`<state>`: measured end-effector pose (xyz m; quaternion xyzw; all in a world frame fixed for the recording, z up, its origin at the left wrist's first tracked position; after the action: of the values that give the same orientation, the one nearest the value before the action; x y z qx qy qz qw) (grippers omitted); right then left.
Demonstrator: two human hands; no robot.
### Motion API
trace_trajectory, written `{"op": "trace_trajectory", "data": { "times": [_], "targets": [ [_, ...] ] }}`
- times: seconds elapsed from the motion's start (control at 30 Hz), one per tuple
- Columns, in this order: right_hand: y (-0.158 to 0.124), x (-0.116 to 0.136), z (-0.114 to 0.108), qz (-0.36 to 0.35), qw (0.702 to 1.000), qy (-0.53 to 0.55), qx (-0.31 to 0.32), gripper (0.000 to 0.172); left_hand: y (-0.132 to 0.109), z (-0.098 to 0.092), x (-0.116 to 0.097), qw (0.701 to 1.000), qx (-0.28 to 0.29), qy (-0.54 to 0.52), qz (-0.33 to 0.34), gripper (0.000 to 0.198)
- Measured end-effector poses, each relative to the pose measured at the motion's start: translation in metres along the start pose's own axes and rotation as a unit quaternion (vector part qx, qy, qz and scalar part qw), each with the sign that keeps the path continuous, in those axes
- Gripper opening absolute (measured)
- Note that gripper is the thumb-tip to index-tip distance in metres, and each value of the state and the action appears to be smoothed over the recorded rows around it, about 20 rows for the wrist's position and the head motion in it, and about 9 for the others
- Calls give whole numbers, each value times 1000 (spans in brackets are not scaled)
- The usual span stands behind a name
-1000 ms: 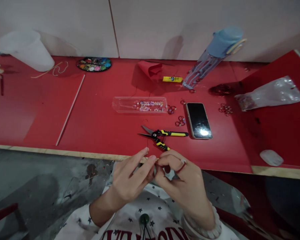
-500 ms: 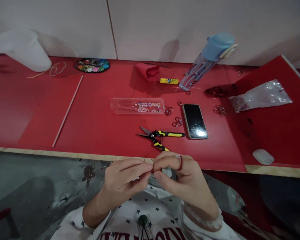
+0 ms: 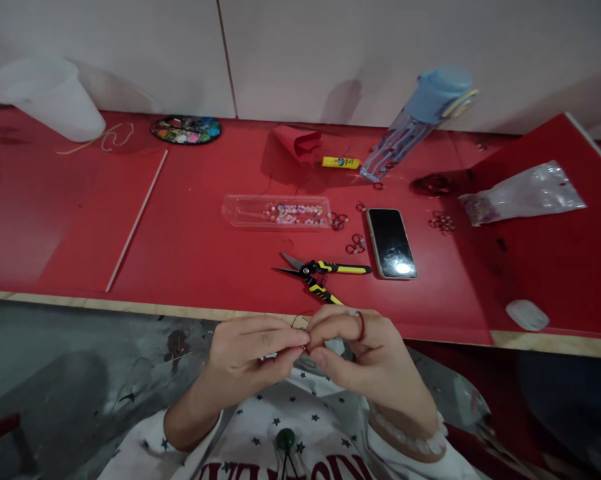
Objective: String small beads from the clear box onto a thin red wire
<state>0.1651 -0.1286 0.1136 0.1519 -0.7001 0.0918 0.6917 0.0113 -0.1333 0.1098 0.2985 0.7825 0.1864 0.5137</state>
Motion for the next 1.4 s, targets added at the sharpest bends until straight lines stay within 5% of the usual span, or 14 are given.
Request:
{"op": "trace_trajectory", "data": {
  "times": [0.3, 0.53, 0.77, 0.93, 1.17, 1.3, 1.4],
  "targets": [
    [-2, 9, 5, -27, 988, -146, -31, 12, 0, 1, 2, 1000, 18, 17, 4, 10],
    [-11, 14, 11, -132, 924, -354, -51, 19, -5, 2, 4, 996, 33, 79, 30, 12],
    [-10, 8, 5, -151, 910, -385, 2, 16, -7, 0, -8, 961, 11, 261, 92, 10],
    [-9, 14, -2, -158, 912, -368, 84, 18, -4, 0, -9, 981, 89, 144, 89, 9],
    [-2, 29, -4, -218, 863, -419, 179, 20, 7, 7, -6, 981, 192, -4, 0, 28],
    [4, 28, -5, -179, 903, -326, 217, 19, 6, 9, -6, 978, 201, -48, -21, 32],
    [5, 23, -10, -121, 932, -256, 224, 20, 2, 1, -1, 983, 149, -97, -52, 26]
  ]
}}
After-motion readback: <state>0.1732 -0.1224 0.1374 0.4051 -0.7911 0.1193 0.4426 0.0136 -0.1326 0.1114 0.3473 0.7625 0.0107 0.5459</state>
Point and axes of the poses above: each hand's wrist, its own y-axis towards the middle knuckle, its own z-axis out of the palm, x = y × z, the point moved 3 cm from there along y, towards the middle knuckle, and after that the axes turned 2 degrees about y, right-handed, at the moved point
